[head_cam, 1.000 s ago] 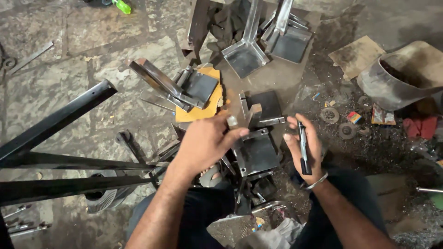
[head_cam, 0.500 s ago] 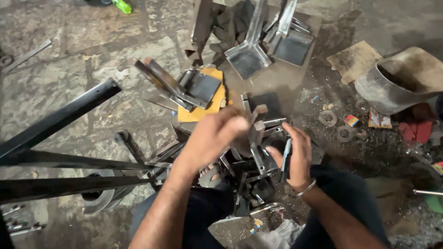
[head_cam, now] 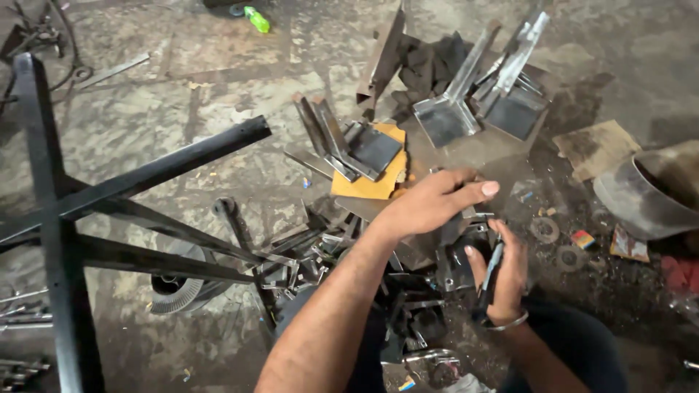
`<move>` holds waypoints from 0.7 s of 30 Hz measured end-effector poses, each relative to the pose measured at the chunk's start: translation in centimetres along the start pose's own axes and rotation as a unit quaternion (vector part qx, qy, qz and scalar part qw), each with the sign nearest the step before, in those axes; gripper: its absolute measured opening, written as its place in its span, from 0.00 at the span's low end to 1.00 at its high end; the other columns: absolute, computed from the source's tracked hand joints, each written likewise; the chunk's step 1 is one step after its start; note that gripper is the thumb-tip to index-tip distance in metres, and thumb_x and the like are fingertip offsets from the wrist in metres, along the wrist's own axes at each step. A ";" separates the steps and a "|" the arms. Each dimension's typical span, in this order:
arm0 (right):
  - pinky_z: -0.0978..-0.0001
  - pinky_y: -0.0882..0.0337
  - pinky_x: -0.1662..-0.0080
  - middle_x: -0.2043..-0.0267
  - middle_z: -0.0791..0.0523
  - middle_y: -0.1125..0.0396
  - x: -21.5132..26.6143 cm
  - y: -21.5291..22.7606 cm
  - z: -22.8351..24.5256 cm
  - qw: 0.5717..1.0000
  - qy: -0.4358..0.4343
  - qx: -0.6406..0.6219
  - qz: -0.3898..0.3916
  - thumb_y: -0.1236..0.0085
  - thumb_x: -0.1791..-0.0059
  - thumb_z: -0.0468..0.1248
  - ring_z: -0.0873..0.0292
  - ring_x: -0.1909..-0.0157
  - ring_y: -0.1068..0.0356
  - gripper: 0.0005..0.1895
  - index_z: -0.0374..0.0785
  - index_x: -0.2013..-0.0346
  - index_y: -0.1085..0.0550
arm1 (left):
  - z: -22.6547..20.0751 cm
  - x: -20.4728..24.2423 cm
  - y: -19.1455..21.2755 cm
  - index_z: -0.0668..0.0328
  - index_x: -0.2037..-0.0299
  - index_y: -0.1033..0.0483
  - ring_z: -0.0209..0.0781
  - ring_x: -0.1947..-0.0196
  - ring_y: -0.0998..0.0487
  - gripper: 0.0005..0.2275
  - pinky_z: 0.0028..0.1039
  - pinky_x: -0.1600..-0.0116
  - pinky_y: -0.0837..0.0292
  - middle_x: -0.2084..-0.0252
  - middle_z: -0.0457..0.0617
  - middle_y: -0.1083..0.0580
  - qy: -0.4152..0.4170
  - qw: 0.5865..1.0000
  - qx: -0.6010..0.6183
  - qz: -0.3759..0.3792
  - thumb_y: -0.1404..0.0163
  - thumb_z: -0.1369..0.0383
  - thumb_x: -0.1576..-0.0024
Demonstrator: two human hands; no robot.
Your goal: The person sits on the floor and uses a black marker to mark specific points on small metal pieces. They pick up the metal pieces from a pile, hold them steady, make marks, and then place them back down.
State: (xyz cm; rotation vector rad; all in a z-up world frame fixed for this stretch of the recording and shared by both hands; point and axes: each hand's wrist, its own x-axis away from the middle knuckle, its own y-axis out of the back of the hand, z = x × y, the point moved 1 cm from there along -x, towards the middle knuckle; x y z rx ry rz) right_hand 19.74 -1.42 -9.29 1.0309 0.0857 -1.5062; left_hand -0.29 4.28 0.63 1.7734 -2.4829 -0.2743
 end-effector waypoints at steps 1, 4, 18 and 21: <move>0.55 0.35 0.35 0.39 0.47 0.33 -0.2 -0.1 0.1 1.000 0.004 -0.003 0.000 0.36 0.50 0.34 0.44 0.38 0.33 0.30 0.31 0.35 0.35 | -0.2 0.1 0.3 0.70 0.53 0.20 0.39 0.60 0.23 0.24 0.32 0.53 0.26 0.62 0.55 0.20 -0.001 1.000 -0.002 -0.004 0.52 0.50 0.35; 0.55 0.35 0.36 0.40 0.47 0.32 -0.1 -0.1 0.3 1.000 -0.008 0.018 0.013 0.35 0.52 0.34 0.44 0.40 0.33 0.31 0.31 0.36 0.34 | 0.1 0.5 1.1 0.67 0.52 0.24 0.37 0.62 0.23 0.24 0.32 0.54 0.27 0.64 0.54 0.22 -0.037 0.998 -0.036 -0.023 0.54 0.48 0.37; 0.53 0.35 0.37 0.41 0.47 0.32 0.5 -0.5 -0.9 0.999 -0.011 0.034 -0.001 0.32 0.57 0.34 0.43 0.39 0.34 0.34 0.35 0.38 0.33 | -2.4 2.3 1.9 0.67 0.67 0.25 0.64 0.64 0.21 0.25 0.47 0.59 0.27 0.66 0.62 0.23 0.067 0.874 -0.357 -0.324 0.39 0.47 0.51; 0.53 0.35 0.38 0.42 0.47 0.32 0.5 -0.6 -1.2 0.999 -0.015 0.035 -0.003 0.32 0.57 0.34 0.42 0.40 0.34 0.35 0.36 0.37 0.33 | -1.6 1.7 2.6 0.66 0.71 0.23 0.66 0.66 0.20 0.21 0.49 0.60 0.27 0.70 0.64 0.23 0.127 0.864 -0.374 -0.312 0.42 0.50 0.43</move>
